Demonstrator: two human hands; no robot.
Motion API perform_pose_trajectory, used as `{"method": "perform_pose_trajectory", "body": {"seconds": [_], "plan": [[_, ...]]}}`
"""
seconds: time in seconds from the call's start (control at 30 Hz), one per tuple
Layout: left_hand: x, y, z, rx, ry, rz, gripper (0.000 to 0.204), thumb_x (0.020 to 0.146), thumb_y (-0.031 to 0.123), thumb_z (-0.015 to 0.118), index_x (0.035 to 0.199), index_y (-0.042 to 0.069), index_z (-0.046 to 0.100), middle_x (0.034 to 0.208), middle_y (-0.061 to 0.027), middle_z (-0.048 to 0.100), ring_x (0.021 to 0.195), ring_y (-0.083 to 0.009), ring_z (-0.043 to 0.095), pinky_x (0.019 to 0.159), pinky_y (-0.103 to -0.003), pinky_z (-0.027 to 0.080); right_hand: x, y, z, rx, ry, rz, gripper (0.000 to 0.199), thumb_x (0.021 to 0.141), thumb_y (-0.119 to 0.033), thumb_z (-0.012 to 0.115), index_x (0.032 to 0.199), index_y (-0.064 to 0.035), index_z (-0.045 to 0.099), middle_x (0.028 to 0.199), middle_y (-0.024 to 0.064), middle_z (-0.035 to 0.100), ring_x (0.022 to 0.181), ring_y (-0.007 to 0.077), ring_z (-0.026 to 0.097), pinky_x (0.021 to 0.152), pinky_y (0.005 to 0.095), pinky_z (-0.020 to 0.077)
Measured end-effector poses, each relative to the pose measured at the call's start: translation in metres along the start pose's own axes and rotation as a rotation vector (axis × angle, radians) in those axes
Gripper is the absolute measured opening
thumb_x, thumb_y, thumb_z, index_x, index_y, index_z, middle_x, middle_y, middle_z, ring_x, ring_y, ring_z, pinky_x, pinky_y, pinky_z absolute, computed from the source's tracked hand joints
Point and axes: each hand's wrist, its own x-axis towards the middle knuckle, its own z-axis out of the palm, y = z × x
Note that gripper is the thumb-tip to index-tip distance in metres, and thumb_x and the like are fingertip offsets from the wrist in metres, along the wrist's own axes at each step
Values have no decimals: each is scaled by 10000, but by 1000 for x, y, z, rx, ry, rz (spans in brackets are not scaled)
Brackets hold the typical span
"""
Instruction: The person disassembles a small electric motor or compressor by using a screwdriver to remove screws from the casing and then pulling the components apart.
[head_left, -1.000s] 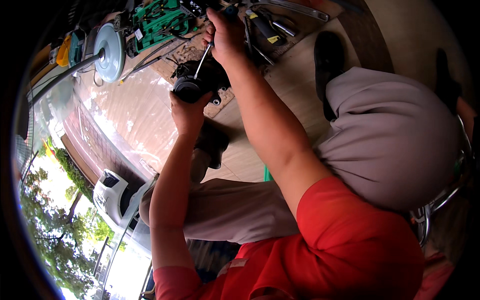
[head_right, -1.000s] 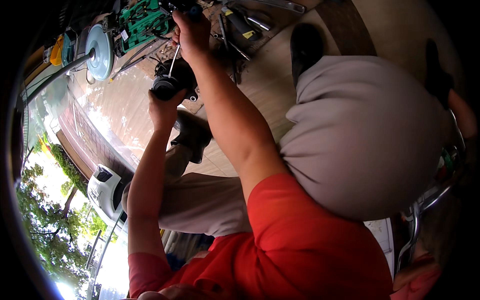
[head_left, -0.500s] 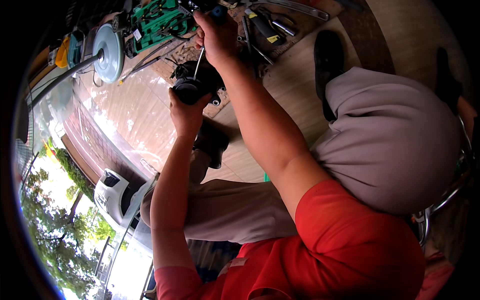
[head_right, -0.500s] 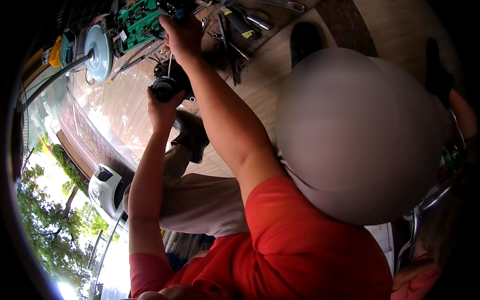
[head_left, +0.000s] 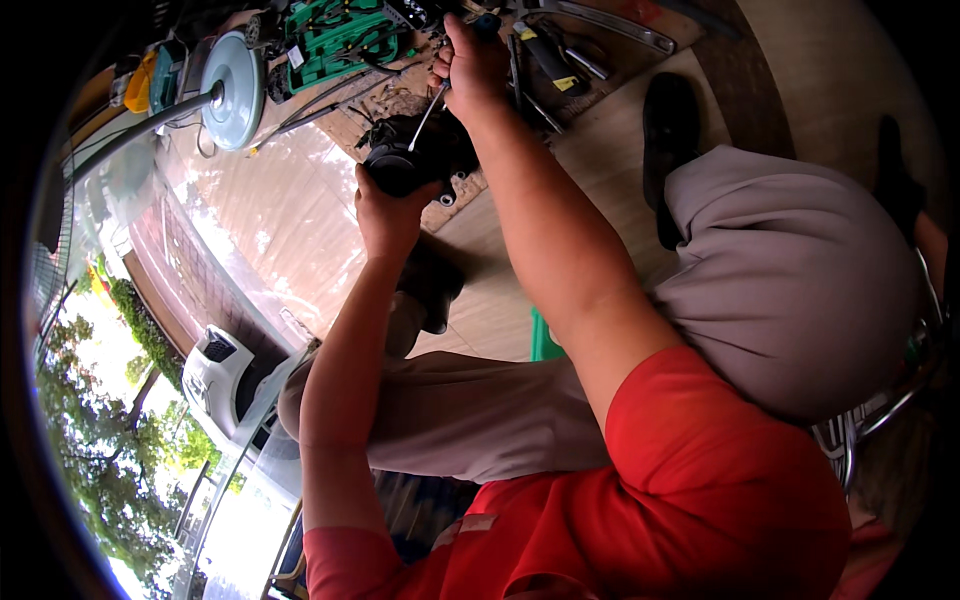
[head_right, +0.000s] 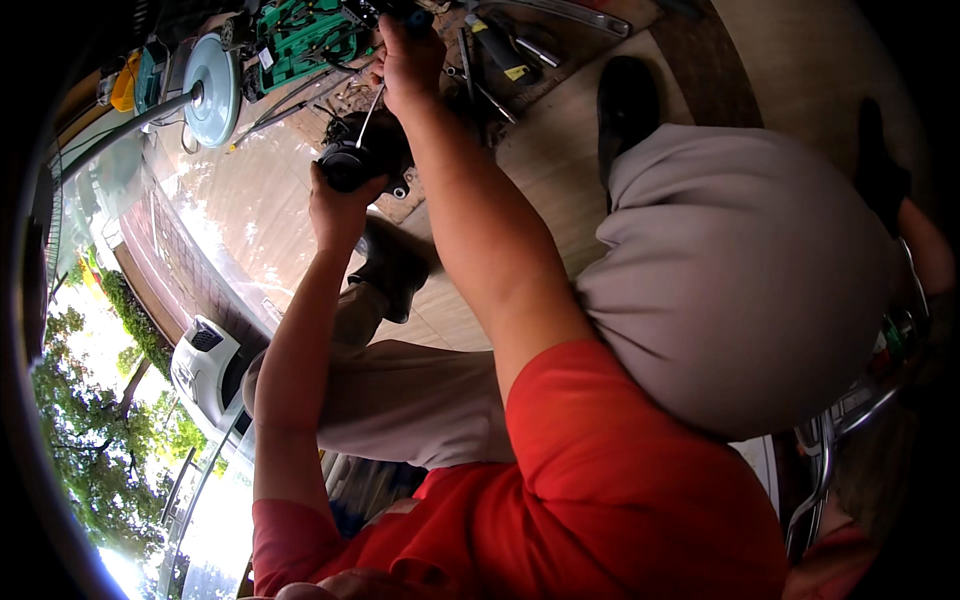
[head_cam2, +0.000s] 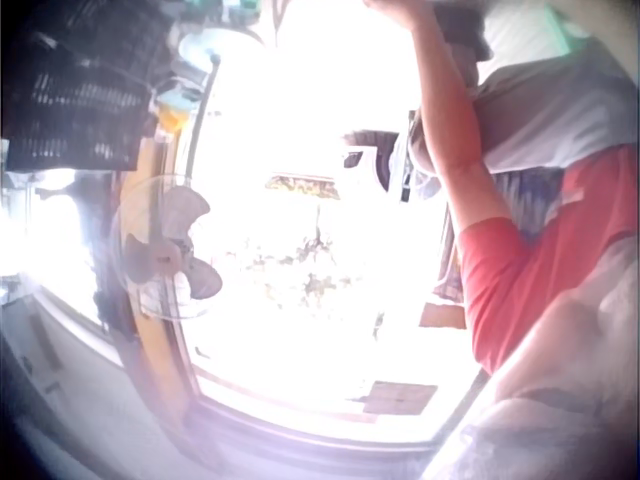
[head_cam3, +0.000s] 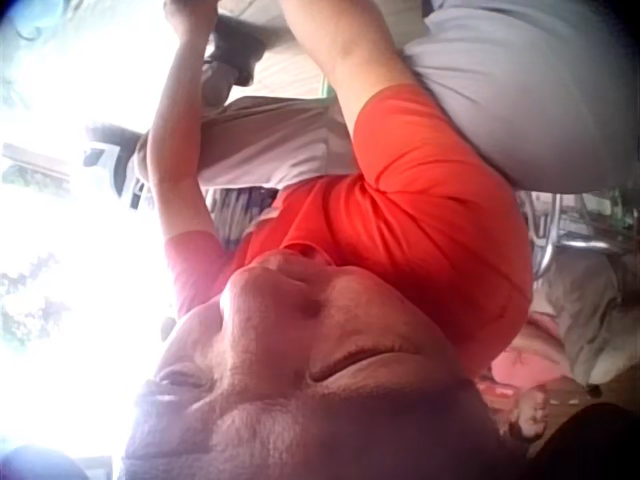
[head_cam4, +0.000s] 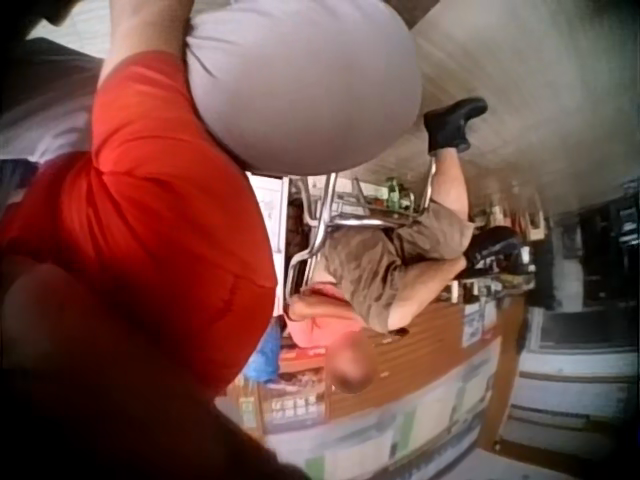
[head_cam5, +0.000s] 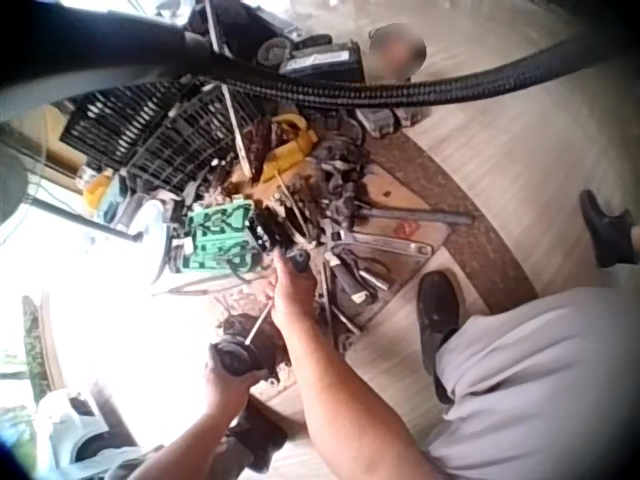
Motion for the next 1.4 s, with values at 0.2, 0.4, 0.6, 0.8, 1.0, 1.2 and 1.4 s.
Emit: {"method": "perform_pose_trajectory", "body": {"seconds": [0.2,0.4,0.6,0.8,1.0,1.2,1.4], "plan": [[-9,-34,8,-2,97,95,1181,609,385,958,1524,-47,351,1330,-287,617,1246,-414,605,1032,-441,488,-10,9,1,-70,-30,-10,349,915,-259,773,756,-102,504,571,-15,414,405,127,390,383,316,331],[-8,-26,6,-102,53,38,1171,587,355,972,1509,-50,373,1356,-277,596,1262,-398,593,1047,-427,486,-2,-1,-6,-77,-82,-20,322,922,-278,737,790,-168,464,596,-42,348,505,129,367,518,355,346],[-6,-26,8,-51,58,45,1186,581,355,976,1501,-74,364,1374,-284,576,1276,-406,577,1062,-428,481,-4,-6,2,-104,-44,11,312,922,-281,742,798,-177,475,600,-45,356,508,122,365,521,347,349],[-4,-31,11,-25,91,103,1175,594,383,963,1516,-43,373,1291,-288,640,1222,-406,623,1017,-442,500,-4,-5,0,-89,-181,-47,319,893,-242,776,811,-141,484,596,-31,372,487,130,385,497,364,369],[-6,-31,8,-45,82,102,1183,593,385,964,1519,-45,366,1286,-286,644,1218,-402,628,1012,-436,503,-1,-2,-7,-37,-128,-29,291,900,-253,772,855,-130,512,594,-17,424,471,132,418,462,356,380],[-7,-29,8,-16,86,86,1193,596,377,963,1518,-68,352,1292,-286,641,1225,-401,624,1018,-432,500,-5,-5,-2,-91,-97,21,311,908,-264,773,842,-151,491,623,-37,396,527,131,399,530,346,369],[-9,-26,5,-54,55,61,1159,596,333,967,1491,-87,363,1354,-285,591,1257,-413,587,1047,-435,488,-12,-8,-6,-93,-228,-4,315,899,-247,780,837,-143,489,631,-30,400,534,134,410,530,350,379]]}}
